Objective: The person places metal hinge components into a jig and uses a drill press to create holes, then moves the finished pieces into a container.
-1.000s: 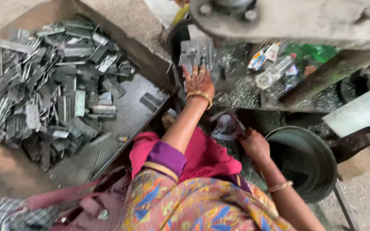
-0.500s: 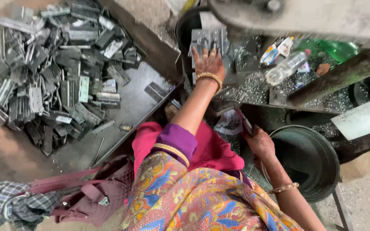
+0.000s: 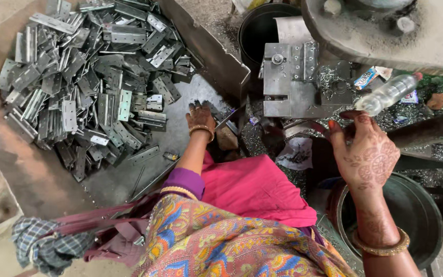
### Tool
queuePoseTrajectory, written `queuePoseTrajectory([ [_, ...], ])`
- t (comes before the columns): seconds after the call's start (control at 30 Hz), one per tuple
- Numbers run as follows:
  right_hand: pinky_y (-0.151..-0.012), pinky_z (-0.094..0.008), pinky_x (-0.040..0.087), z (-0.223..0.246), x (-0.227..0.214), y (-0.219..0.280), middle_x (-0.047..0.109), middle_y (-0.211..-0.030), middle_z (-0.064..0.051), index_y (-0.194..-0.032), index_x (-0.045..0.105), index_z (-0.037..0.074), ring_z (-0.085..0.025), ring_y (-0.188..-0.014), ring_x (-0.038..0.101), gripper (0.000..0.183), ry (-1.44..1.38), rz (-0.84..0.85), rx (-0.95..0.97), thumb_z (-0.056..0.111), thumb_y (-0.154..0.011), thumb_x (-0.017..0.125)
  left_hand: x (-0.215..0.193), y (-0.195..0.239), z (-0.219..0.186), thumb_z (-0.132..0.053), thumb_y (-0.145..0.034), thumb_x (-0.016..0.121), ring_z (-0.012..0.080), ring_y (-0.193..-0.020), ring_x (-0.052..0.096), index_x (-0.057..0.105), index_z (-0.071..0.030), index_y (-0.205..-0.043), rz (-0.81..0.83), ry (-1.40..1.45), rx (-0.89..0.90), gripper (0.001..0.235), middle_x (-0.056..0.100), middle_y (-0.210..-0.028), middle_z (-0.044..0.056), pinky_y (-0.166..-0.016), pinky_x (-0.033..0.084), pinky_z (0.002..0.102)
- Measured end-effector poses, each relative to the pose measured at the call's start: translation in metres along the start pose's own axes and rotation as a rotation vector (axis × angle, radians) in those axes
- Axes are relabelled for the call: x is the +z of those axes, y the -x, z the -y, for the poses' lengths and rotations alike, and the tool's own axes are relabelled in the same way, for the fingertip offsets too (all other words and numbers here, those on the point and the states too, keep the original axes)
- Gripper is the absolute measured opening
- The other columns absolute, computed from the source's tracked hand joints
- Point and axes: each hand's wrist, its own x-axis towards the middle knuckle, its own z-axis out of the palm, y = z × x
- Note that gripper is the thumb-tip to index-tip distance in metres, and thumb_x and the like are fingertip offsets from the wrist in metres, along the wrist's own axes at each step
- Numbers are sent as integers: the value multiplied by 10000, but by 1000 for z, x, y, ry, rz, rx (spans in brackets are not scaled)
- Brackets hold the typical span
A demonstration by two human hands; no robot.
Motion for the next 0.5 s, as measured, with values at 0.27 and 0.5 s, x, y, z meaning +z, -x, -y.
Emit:
queuePoseTrajectory([
  [0.27,-722,-527,515,4,1,-2,723,-983,-162,-1214,728,152,-406,-870,690,377,144,50,30,468,-1011,690,-36,-45,13,-446,-835,734,353,-1345,493,657,-155,-1299,165,196,-259,553,594,-1409,117,-1047,480,478],
  [0.5,-710,-536,509,-3,5,5,732,-1015,-161,-1184,726,139,-405,-875,694,373,149,48,27,467,-1012,684,-49,-14,6,-194,-903,672,350,-1148,675,785,-154,-1117,120,348,36,246,725,-1224,160,-1008,544,449],
])
